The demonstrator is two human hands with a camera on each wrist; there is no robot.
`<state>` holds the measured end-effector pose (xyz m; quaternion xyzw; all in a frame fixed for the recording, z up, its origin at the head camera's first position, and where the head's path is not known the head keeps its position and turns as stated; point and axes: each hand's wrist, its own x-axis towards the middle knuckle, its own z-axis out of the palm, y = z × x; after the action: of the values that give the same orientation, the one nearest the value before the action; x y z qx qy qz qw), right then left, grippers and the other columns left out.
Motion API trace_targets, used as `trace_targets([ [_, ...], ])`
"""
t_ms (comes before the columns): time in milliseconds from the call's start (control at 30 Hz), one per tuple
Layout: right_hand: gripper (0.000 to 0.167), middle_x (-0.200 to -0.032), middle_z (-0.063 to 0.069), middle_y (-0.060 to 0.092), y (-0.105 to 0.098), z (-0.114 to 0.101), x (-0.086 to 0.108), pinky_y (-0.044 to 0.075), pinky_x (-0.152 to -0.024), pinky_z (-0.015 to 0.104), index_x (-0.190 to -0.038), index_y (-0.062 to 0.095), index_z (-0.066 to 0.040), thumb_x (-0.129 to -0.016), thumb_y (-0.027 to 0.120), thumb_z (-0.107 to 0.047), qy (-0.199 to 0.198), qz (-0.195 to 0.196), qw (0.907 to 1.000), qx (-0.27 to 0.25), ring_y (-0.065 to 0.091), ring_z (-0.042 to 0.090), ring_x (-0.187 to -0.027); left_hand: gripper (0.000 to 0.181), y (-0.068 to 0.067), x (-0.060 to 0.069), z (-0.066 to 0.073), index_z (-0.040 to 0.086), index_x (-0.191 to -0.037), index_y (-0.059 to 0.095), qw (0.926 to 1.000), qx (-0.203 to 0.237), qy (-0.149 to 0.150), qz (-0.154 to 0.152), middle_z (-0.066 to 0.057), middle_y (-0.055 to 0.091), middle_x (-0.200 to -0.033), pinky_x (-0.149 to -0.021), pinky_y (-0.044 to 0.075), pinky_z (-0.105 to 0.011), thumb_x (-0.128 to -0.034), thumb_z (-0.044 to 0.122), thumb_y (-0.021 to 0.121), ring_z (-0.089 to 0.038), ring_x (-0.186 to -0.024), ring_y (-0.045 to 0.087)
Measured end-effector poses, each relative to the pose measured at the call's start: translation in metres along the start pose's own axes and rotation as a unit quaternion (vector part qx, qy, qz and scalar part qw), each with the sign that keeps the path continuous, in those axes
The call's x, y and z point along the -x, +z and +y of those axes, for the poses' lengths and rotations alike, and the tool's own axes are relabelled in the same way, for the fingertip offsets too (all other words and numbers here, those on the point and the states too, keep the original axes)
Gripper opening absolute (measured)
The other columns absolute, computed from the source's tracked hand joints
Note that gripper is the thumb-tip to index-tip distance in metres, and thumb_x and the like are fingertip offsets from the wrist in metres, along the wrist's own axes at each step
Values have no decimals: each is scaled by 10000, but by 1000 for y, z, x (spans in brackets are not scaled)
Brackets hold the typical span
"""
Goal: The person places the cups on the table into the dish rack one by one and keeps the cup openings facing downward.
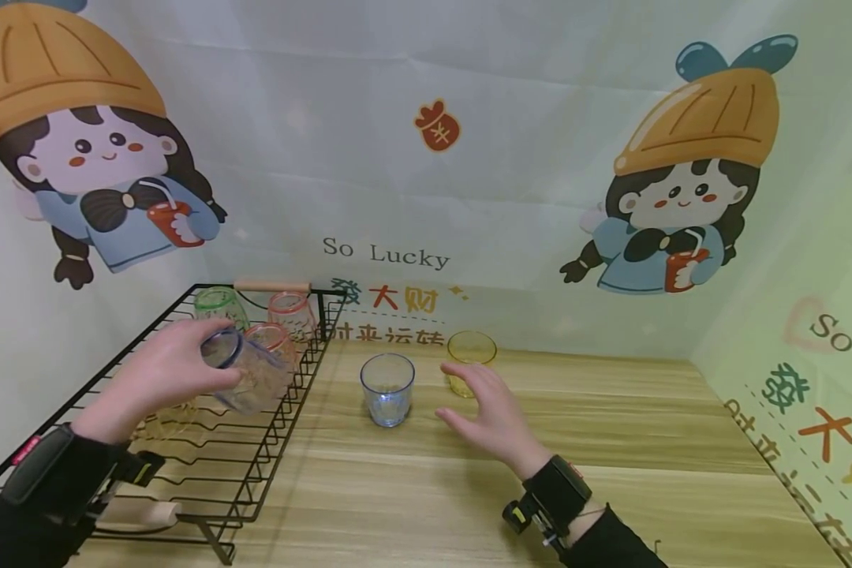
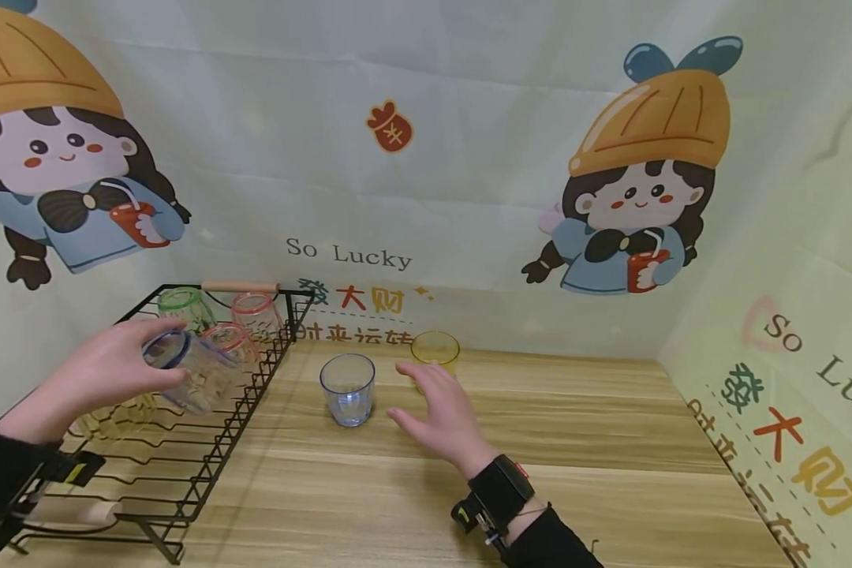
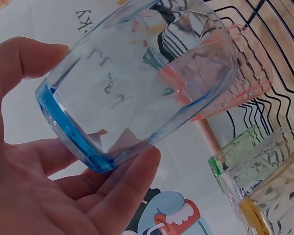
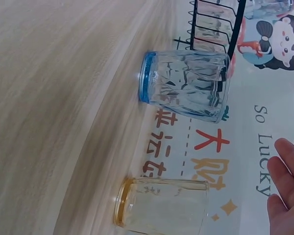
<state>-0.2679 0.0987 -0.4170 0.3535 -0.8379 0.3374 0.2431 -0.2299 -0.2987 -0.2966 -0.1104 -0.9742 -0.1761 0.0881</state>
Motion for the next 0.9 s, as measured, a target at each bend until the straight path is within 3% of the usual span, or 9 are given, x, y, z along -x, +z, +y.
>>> trace_targets([
  [67, 627, -1306, 149, 607, 0, 0, -1, 412, -1069, 495, -1343, 553, 18, -809, 813, -183, 17, 15, 10000, -9, 540, 314, -1218, 757, 1, 0, -2, -126, -1394, 444, 10000, -31, 27, -43, -358, 524, -1263, -843, 475, -585, -827, 284, 733, -498, -1116, 502],
  [400, 613, -1291, 158, 616, -2, 5, -6, 423, -1059, 501, -1331, 558, 24, -806, 816, -161, 60, 111, 9999, 66, 560, 318, -1196, 744, 7, -7, -12, -136, -1318, 511, 9996, -235, 79, -107, -284, 615, -1089, -643, 520, -437, -760, 278, 779, -367, -900, 583],
  [667, 612, -1301, 157, 610, -5, 4, -9, 416, -1071, 483, -1335, 553, 30, -823, 804, -193, 27, 40, 9999, 116, 556, 308, -1204, 750, 14, -9, -12, -148, -1314, 510, 9993, -276, 51, -248, -328, 599, -1143, -723, 545, -554, -735, 248, 778, -424, -970, 582],
  [900, 608, -1292, 150, 615, -6, 3, -10, 426, -1059, 473, -1339, 554, 23, -825, 801, -190, -95, 71, 9999, 105, 555, 297, -1197, 765, 21, -8, -13, -134, -1356, 484, 9983, -346, -2, -463, -366, 561, -1225, -713, 540, -533, -751, 242, 765, -423, -970, 593],
])
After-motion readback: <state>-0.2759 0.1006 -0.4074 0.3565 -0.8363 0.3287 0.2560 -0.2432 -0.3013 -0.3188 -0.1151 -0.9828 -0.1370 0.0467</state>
